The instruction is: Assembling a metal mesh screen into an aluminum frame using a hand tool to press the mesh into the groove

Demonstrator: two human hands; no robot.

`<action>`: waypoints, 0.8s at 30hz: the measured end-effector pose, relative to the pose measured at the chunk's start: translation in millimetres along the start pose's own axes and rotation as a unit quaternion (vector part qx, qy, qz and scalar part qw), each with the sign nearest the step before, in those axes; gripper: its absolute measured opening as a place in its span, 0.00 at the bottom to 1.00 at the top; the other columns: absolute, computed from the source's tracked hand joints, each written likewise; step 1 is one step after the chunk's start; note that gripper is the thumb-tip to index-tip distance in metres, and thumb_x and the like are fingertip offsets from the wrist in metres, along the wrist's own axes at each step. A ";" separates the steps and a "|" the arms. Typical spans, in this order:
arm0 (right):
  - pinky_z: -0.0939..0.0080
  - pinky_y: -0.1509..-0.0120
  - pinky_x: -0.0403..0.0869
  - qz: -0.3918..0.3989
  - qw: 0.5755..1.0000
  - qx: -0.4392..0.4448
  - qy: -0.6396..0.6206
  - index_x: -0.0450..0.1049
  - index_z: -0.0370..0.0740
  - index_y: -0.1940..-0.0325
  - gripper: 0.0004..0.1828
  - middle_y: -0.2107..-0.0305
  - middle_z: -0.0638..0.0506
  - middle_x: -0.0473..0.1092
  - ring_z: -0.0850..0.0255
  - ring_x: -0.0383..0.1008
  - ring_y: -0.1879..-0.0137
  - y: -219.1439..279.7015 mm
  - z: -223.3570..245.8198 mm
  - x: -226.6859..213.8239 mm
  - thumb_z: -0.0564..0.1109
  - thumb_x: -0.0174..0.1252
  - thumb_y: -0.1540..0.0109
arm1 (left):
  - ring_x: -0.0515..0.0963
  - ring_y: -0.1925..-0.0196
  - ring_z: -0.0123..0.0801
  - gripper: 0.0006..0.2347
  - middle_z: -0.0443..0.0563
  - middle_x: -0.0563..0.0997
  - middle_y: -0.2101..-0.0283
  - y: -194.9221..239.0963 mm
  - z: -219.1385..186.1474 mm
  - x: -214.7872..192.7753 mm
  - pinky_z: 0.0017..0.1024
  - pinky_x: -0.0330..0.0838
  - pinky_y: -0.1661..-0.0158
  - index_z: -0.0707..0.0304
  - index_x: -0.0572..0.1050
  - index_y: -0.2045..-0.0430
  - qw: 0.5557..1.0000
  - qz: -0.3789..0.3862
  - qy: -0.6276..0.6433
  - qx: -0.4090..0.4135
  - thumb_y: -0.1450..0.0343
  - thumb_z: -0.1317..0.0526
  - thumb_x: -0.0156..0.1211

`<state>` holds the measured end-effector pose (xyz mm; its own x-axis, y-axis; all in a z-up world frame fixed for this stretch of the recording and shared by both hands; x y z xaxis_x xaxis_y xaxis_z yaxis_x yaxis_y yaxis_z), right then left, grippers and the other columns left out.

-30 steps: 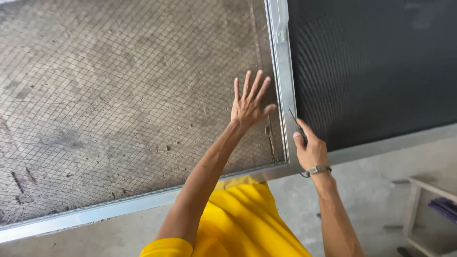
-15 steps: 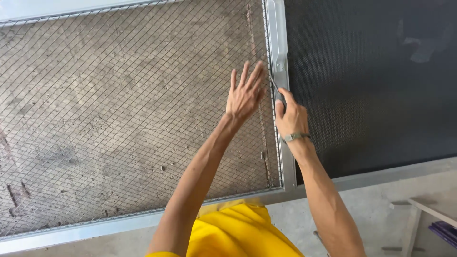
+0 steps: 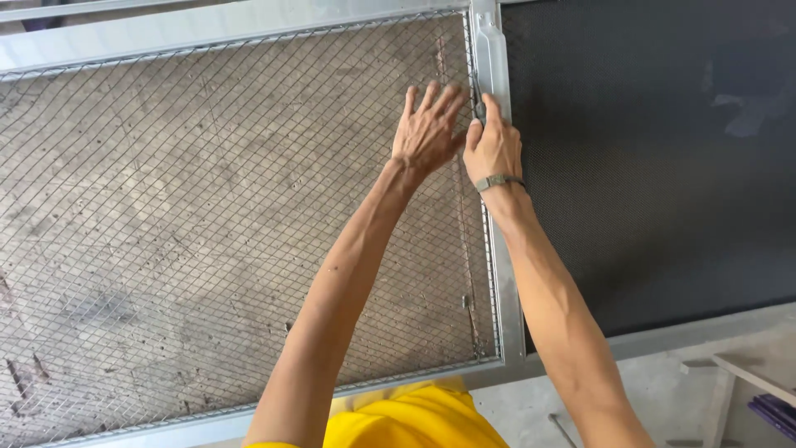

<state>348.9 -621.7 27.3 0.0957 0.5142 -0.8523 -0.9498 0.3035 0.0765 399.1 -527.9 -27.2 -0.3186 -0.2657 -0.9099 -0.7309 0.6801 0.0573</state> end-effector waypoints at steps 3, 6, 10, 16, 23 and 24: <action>0.48 0.54 0.85 0.008 0.999 0.030 -0.016 0.59 0.31 0.30 0.24 0.62 0.30 0.78 0.44 0.83 0.62 -7.4 6.8 1.0 0.34 0.48 0.31 | 0.32 0.20 0.51 0.32 0.45 0.34 0.21 -13.7 10.6 -13.0 0.65 0.28 0.28 0.48 0.40 0.22 0.997 0.067 -0.047 -0.014 0.19 0.36 0.36; 0.50 0.59 0.86 0.002 1.000 0.021 0.007 0.61 0.31 0.31 0.22 0.66 0.31 0.78 0.47 0.83 0.66 -7.0 9.6 0.0 0.33 0.48 0.31 | 0.39 0.20 0.50 0.33 0.46 0.40 0.21 -17.3 13.2 -13.7 0.70 0.33 0.30 0.47 0.41 0.23 0.995 0.077 -0.070 0.001 0.20 0.35 0.39; 0.51 0.64 0.85 -0.008 0.999 -0.002 0.042 0.63 0.32 0.31 0.22 0.70 0.34 0.75 0.49 0.81 0.69 -7.2 5.6 1.6 0.34 0.49 0.30 | 0.40 0.21 0.52 0.33 0.46 0.42 0.21 -23.2 16.7 -4.8 0.73 0.37 0.31 0.47 0.46 0.24 0.996 0.059 -0.067 0.008 0.21 0.35 0.43; 0.55 0.68 0.83 0.068 0.991 0.014 0.117 0.60 0.32 0.25 0.26 0.66 0.32 0.74 0.49 0.79 0.67 -20.6 11.3 1.5 0.37 0.47 0.28 | 0.41 0.21 0.52 0.32 0.46 0.44 0.22 -22.3 16.0 -6.1 0.74 0.39 0.32 0.48 0.49 0.24 0.998 0.037 -0.053 0.015 0.20 0.36 0.42; 0.42 0.50 0.80 0.115 0.990 0.013 0.078 0.71 0.31 0.36 0.21 0.55 0.27 0.75 0.36 0.79 0.53 -49.4 17.1 -18.0 0.37 0.50 0.33 | 0.41 0.21 0.51 0.33 0.46 0.42 0.21 -20.2 15.0 -13.3 0.73 0.39 0.32 0.47 0.47 0.24 0.996 0.067 -0.054 0.011 0.22 0.37 0.47; 0.32 0.47 0.74 0.113 0.986 -0.003 0.120 0.73 0.33 0.38 0.21 0.55 0.29 0.76 0.29 0.74 0.49 -55.3 14.6 -15.5 0.39 0.49 0.34 | 0.42 0.21 0.51 0.33 0.47 0.44 0.21 -22.5 15.3 -16.8 0.74 0.40 0.32 0.48 0.48 0.24 0.996 0.063 -0.055 0.012 0.22 0.38 0.48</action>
<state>404.3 -634.7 43.8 -0.1921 0.3632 -0.9117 -0.9405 0.1973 0.2768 430.1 -528.4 -19.5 -0.3374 -0.1016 -0.9359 -0.6737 0.7204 0.1647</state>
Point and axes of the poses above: each hand's wrist, its own y-axis away from the middle knuckle, its own x-axis out of the palm, z = x × y, the point moved 7 cm from there along -y, towards the middle knuckle
